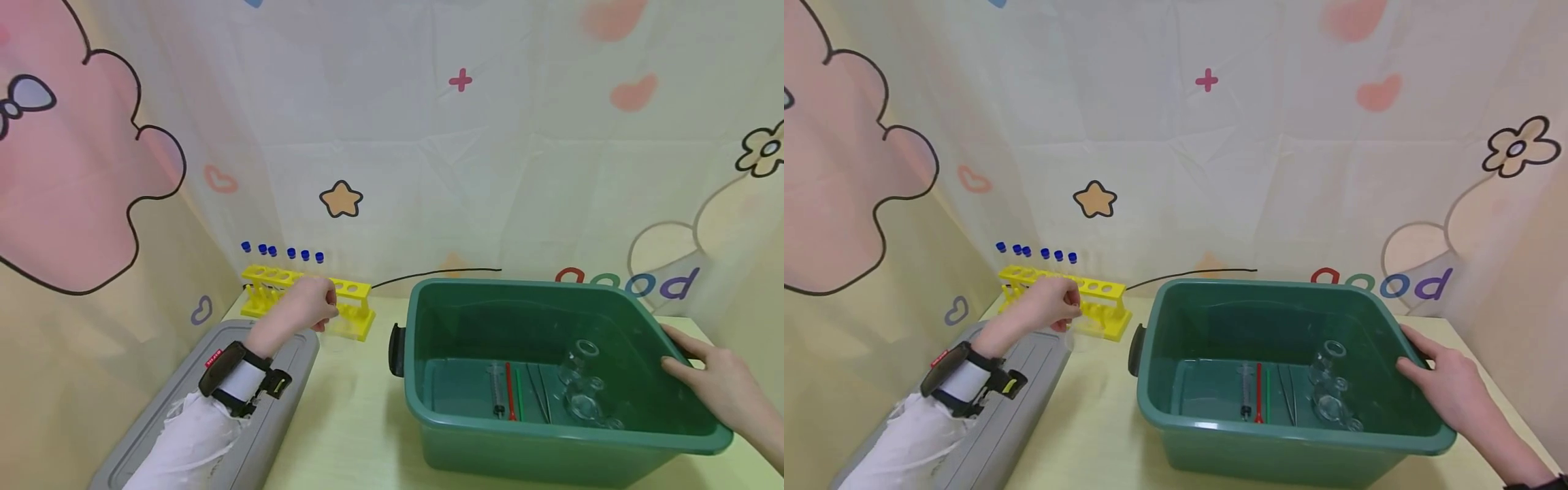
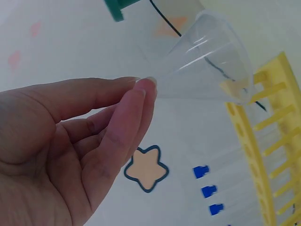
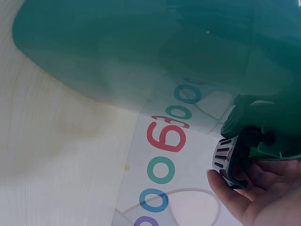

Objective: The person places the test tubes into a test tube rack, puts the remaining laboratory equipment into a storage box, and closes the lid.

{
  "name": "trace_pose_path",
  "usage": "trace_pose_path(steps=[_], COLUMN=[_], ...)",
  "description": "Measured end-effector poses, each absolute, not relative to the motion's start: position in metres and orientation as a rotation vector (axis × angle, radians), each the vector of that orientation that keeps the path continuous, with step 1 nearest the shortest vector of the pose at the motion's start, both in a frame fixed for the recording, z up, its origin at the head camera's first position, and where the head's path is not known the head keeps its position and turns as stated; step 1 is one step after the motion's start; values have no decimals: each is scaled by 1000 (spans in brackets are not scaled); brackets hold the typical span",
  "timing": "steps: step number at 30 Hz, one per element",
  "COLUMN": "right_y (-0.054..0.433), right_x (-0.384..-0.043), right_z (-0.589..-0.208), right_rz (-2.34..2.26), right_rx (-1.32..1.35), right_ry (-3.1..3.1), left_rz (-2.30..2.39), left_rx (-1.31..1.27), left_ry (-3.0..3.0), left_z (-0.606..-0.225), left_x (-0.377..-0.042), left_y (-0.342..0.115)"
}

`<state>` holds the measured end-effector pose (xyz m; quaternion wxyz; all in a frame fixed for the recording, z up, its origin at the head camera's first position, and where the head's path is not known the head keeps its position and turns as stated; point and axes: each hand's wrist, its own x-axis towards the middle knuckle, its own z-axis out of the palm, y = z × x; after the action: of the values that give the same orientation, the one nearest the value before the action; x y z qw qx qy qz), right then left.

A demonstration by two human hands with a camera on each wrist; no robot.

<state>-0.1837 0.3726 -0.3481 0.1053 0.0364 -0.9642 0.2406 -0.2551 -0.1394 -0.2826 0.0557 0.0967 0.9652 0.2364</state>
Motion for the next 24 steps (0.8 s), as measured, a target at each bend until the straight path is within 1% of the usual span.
trace_pose_path(steps=[5,11,24], right_y=[373,372,373], right_x=[-183,-184,-183], right_z=[-348,-347,-348], right_rz=[698,692,719], right_rx=[102,95,112], right_ry=[-2850,-2863,-2837], left_rz=[694,635,512], left_rx=[316,402,655], left_ry=[2918,2943,2990], left_z=[-266,-246,-202], left_x=[-260,-258,-252], left_y=[-129,-112,-56])
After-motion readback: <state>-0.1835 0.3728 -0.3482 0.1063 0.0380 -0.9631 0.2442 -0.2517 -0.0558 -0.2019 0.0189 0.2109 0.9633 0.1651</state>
